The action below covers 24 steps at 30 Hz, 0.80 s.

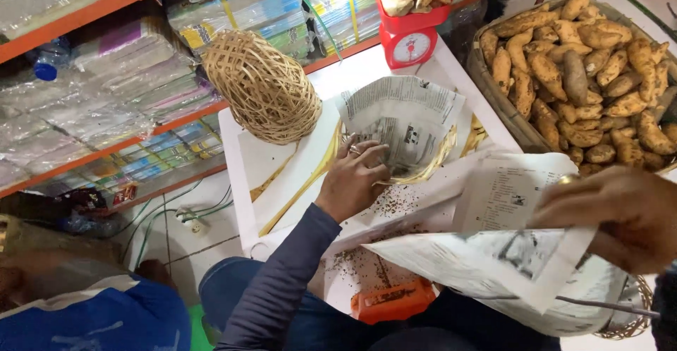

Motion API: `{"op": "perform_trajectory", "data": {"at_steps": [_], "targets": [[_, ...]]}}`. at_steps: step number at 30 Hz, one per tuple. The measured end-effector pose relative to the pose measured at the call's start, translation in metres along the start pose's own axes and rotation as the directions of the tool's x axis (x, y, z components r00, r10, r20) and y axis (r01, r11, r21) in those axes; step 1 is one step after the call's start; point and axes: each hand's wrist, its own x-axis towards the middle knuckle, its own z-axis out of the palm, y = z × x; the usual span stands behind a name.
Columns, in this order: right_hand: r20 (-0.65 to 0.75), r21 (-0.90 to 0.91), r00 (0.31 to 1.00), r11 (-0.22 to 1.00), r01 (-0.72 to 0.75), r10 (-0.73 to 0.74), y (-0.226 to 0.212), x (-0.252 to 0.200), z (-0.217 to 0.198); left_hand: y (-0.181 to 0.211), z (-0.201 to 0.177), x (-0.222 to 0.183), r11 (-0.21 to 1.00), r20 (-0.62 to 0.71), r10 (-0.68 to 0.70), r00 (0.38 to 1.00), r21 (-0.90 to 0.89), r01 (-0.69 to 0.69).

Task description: The person lines a small woven basket with paper and then places tubers into the basket by hand.

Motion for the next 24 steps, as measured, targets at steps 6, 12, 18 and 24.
{"op": "perform_trajectory", "data": {"at_steps": [6, 12, 18, 24], "targets": [[-0.516, 0.072, 0.832, 0.978, -0.197, 0.205, -0.014, 0.089, -0.011, 0.0, -0.002, -0.017, 0.991, -0.113, -0.067, 0.991, -0.124, 0.053], [-0.506, 0.307, 0.667, 0.837, -0.453, 0.547, 0.025, 0.142, 0.05, -0.008, -0.004, -0.031, 0.953, -0.187, -0.173, 0.967, -0.281, 0.117], [-0.585, 0.044, 0.706, 0.886, -0.462, 0.398, 0.061, 0.148, 0.09, -0.018, 0.002, -0.05, 0.881, -0.225, -0.3, 0.927, -0.438, 0.179], [-0.592, -0.099, 0.669, 0.783, -0.615, 0.45, 0.06, 0.153, 0.085, -0.015, 0.002, -0.053, 0.784, -0.238, -0.395, 0.888, -0.592, 0.19]]}}
